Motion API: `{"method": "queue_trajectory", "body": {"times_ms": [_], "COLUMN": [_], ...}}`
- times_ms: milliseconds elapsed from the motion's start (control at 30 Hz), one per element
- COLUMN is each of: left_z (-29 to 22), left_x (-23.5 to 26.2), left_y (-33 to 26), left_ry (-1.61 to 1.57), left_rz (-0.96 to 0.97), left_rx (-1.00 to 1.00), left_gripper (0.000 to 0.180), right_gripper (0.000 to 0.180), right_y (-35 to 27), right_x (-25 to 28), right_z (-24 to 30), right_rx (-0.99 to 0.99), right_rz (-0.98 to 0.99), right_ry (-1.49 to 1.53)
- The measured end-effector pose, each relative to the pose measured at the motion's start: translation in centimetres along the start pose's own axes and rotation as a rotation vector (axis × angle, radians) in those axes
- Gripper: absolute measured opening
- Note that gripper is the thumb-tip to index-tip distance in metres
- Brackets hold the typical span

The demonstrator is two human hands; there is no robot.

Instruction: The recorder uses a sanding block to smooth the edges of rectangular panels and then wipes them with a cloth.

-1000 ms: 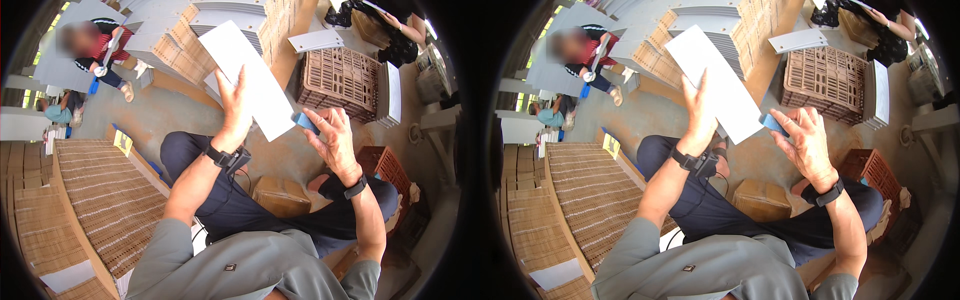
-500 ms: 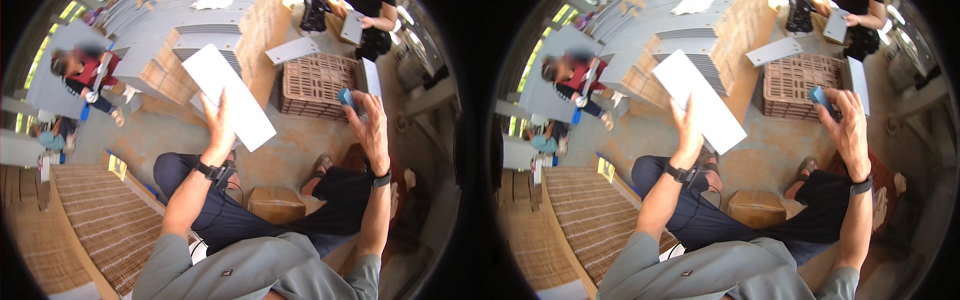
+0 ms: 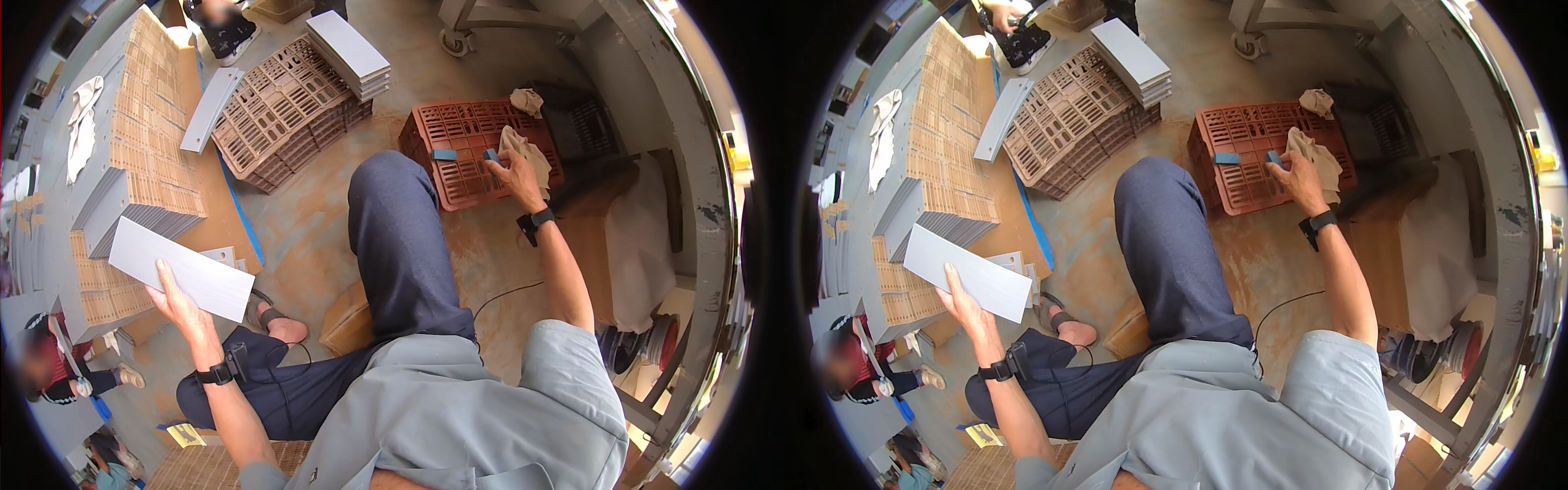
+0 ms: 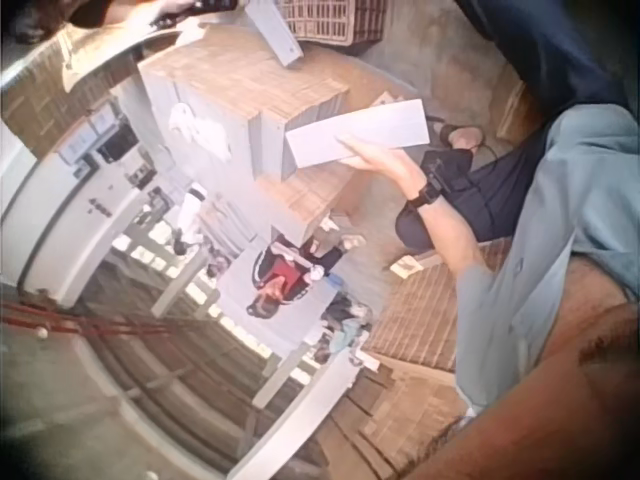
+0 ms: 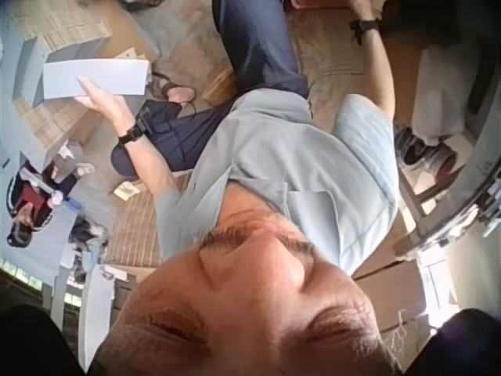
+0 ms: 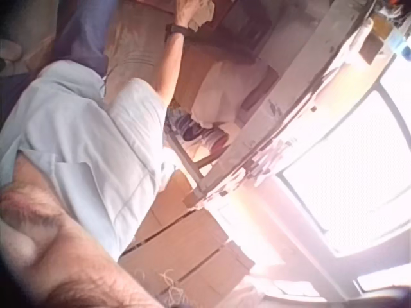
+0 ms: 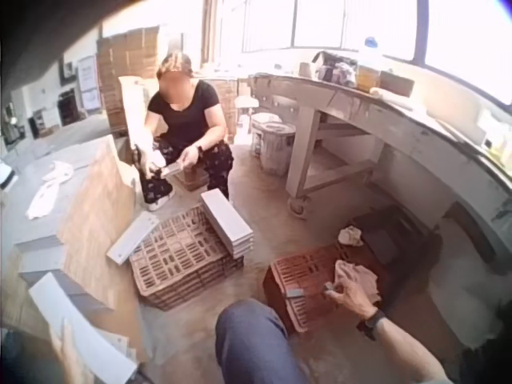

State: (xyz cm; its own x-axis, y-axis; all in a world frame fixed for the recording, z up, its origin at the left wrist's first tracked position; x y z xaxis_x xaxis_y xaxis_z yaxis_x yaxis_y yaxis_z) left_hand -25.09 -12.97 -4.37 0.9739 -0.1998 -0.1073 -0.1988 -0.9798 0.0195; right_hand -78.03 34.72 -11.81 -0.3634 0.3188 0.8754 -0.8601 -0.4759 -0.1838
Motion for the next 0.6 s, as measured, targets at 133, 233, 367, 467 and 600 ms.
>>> {"method": "queue_trajectory", "body": {"times_ms": [133,233,367,467,600], "left_z": [0.9,1.4,2.1,2.1,1.8], "left_x": [-0.3,-0.5,0.0,-0.5,-1.0], "left_y": [0.0,0.2,0.6,0.2,-0.3], "left_ry": [0.035,0.046,0.069,0.063,0.051], "left_rz": [0.008,0.027,0.06,0.058,0.064], "left_rx": [0.052,0.064,0.051,0.076,0.082], "left_gripper": [0.056,0.056,0.054,0.053,0.054], "right_gripper": [0.049,0.047,0.046,0.045,0.051], "right_y": [-1.1,-1.3,-1.4,-1.4,-1.8], "right_x": [-4.0,-4.8,-5.2,-5.2,-5.3], "right_z": [-5.4,-6.5,-6.6,-6.7,-6.6], "right_rx": [-0.132,-0.194,-0.224,-0.22,-0.225], "right_rz": [-0.061,-0.098,-0.066,-0.076,-0.06], "right_ry": [0.086,0.085,0.035,-0.048,-0.097]}}
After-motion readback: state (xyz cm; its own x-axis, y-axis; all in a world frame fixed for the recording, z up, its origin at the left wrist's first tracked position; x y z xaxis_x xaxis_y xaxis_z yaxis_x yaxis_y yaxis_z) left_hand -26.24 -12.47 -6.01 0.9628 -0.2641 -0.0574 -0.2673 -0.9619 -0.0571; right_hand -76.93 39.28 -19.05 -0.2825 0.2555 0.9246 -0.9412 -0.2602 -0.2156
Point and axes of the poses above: each hand's wrist, its own y-axis towards the middle knuckle, its own x-axis out of the back of the hand, z = x × y, the point moved 8 cm from there along y, towards the middle knuckle, and after that the axes turned 7 degrees about z, right-handed, at the moved point
